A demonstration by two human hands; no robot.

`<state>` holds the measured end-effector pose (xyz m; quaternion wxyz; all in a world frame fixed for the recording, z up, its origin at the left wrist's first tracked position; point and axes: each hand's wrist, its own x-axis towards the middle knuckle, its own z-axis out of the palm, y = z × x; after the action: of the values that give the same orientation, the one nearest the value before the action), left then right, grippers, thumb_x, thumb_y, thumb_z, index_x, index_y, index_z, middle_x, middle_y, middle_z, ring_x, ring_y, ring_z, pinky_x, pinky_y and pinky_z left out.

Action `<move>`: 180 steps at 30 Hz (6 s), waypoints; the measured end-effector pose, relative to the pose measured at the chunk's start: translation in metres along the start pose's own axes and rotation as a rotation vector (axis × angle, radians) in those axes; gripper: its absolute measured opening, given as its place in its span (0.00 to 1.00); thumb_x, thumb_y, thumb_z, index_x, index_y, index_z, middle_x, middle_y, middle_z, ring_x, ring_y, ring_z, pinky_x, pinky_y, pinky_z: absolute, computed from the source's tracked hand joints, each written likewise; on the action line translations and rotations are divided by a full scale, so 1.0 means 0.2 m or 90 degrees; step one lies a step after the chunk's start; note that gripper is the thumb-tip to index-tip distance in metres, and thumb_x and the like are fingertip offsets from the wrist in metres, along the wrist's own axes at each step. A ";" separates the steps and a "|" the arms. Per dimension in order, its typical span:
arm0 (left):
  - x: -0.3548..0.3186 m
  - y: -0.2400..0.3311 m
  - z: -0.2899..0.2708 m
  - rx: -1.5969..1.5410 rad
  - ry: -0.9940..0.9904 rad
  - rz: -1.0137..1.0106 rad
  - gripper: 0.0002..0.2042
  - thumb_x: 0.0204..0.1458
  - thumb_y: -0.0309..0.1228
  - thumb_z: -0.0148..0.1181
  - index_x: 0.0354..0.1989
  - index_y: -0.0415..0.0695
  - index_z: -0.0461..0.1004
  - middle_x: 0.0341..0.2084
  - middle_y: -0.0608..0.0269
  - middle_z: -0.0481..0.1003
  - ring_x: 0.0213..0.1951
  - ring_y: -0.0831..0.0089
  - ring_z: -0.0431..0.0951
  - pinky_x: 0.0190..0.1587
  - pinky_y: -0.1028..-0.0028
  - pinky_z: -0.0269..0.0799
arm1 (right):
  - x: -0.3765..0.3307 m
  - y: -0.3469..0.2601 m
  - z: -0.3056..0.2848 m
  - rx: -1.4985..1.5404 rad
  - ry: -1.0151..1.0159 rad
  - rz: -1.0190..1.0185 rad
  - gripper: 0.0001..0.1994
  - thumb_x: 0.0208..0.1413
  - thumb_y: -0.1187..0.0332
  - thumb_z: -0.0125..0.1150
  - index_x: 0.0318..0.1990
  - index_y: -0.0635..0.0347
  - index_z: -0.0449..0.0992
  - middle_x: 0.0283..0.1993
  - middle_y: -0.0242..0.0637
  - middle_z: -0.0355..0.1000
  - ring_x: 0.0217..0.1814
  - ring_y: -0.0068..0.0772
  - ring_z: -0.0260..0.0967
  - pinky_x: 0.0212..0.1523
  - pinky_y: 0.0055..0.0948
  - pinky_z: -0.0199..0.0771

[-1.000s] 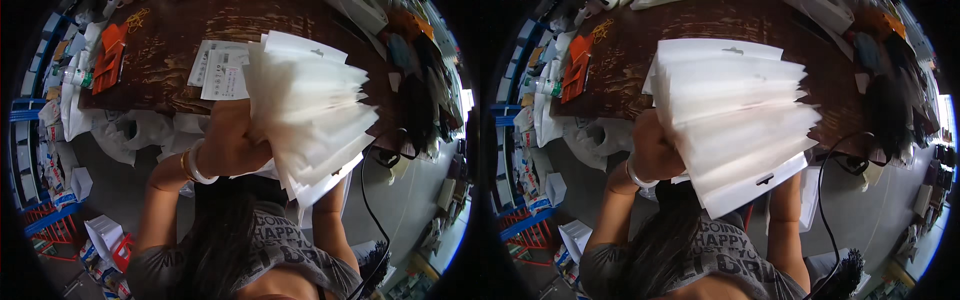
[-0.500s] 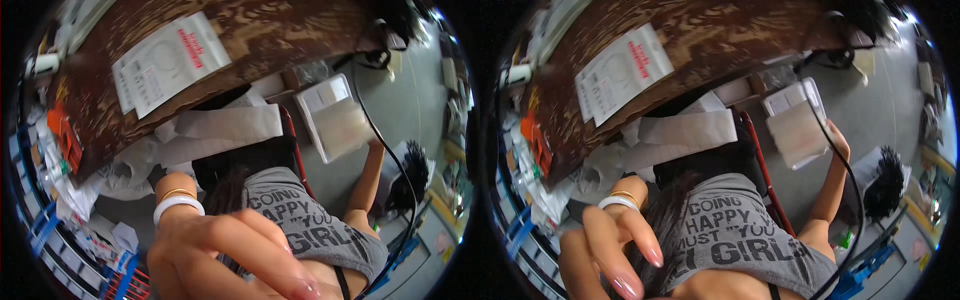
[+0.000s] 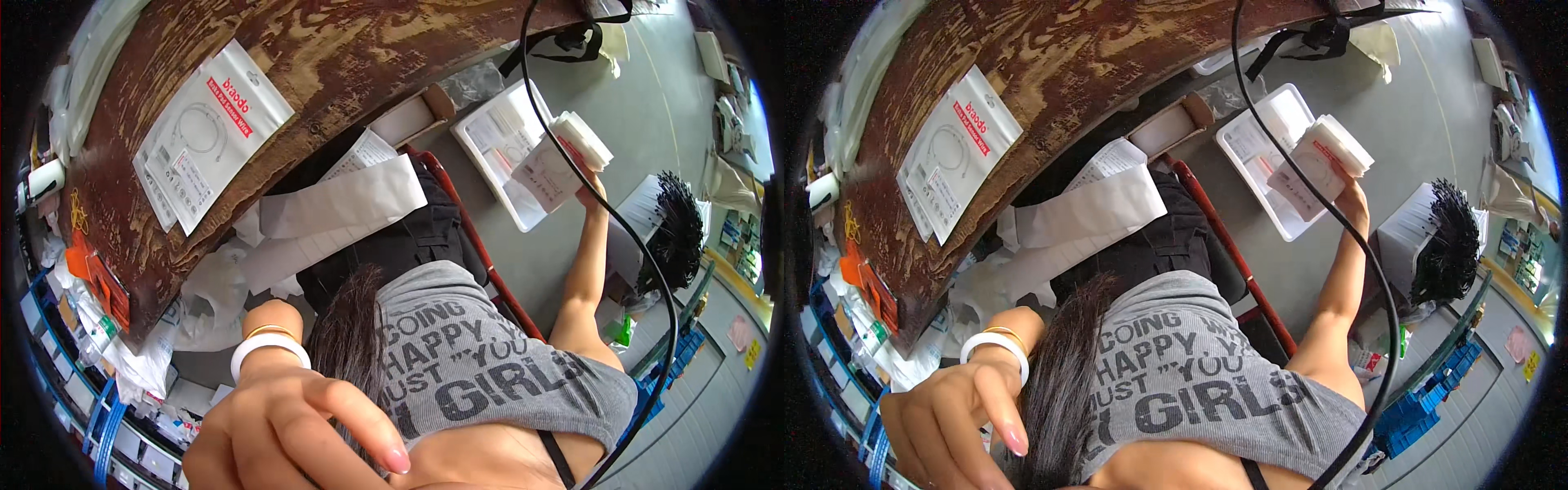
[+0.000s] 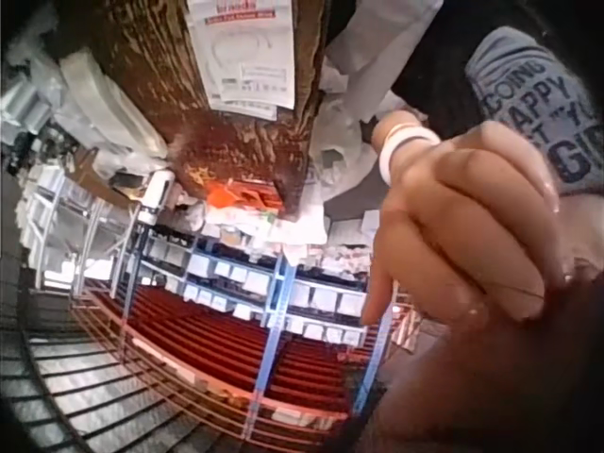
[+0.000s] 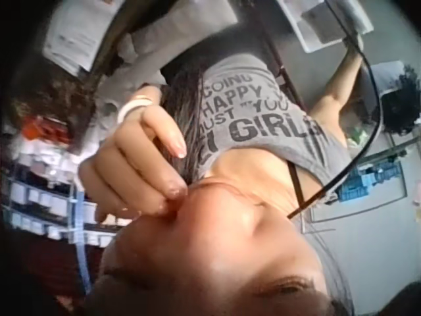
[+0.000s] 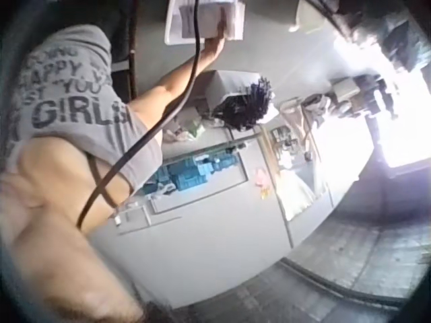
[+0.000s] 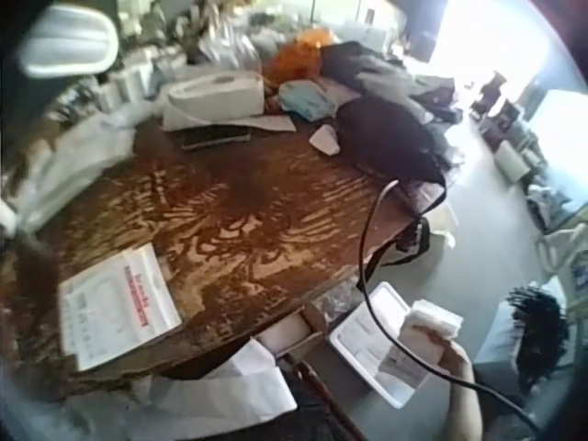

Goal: The person is peeling and sticking labels onto small product packages and then sorting them.

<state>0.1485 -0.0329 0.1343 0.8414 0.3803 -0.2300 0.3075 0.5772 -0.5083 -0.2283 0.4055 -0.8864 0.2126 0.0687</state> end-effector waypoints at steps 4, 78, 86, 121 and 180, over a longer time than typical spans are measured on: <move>-0.01 -0.01 -0.01 0.003 -0.020 0.029 0.13 0.72 0.39 0.49 0.37 0.47 0.74 0.41 0.65 0.80 0.43 0.64 0.80 0.51 0.56 0.69 | 0.08 0.14 0.10 -0.172 -0.030 -0.019 0.19 0.58 0.62 0.69 0.49 0.72 0.80 0.34 0.43 0.81 0.34 0.29 0.78 0.38 0.34 0.78; -2.81 0.64 -0.74 -0.009 1.106 0.329 0.22 0.68 0.41 0.50 0.62 0.39 0.73 0.59 0.51 0.77 0.62 0.54 0.76 0.66 0.53 0.68 | -1.93 -1.98 1.03 0.004 -0.163 -1.267 0.15 0.68 0.66 0.60 0.57 0.62 0.81 0.58 0.43 0.80 0.58 0.41 0.79 0.65 0.43 0.72; -2.92 1.05 -0.48 0.150 1.163 0.510 0.31 0.63 0.47 0.57 0.68 0.37 0.65 0.63 0.51 0.73 0.65 0.54 0.72 0.69 0.53 0.64 | -2.21 -1.70 0.92 0.143 -0.463 -1.109 0.12 0.64 0.73 0.63 0.52 0.64 0.83 0.51 0.45 0.83 0.56 0.46 0.80 0.60 0.44 0.77; -0.82 0.59 -0.04 0.812 0.664 -0.260 0.09 0.59 0.21 0.67 0.46 0.31 0.81 0.40 0.56 0.83 0.43 0.76 0.79 0.47 0.75 0.72 | -2.95 -1.49 0.90 0.201 -1.293 -0.654 0.32 0.56 0.73 0.74 0.68 0.62 0.69 0.51 0.42 0.81 0.52 0.31 0.78 0.53 0.31 0.76; -0.78 0.54 -0.54 0.918 0.374 -0.264 0.10 0.40 0.25 0.79 0.23 0.39 0.80 0.49 0.55 0.81 0.54 0.62 0.78 0.56 0.60 0.70 | -2.73 -1.94 1.00 0.059 -0.901 -0.760 0.06 0.56 0.72 0.74 0.34 0.64 0.82 0.29 0.29 0.78 0.27 0.12 0.69 0.30 0.18 0.67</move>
<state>-0.0210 0.0546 0.0258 0.4547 0.7684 0.3309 0.3055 0.2630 0.0432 0.0676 0.4438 -0.5835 -0.5736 0.3655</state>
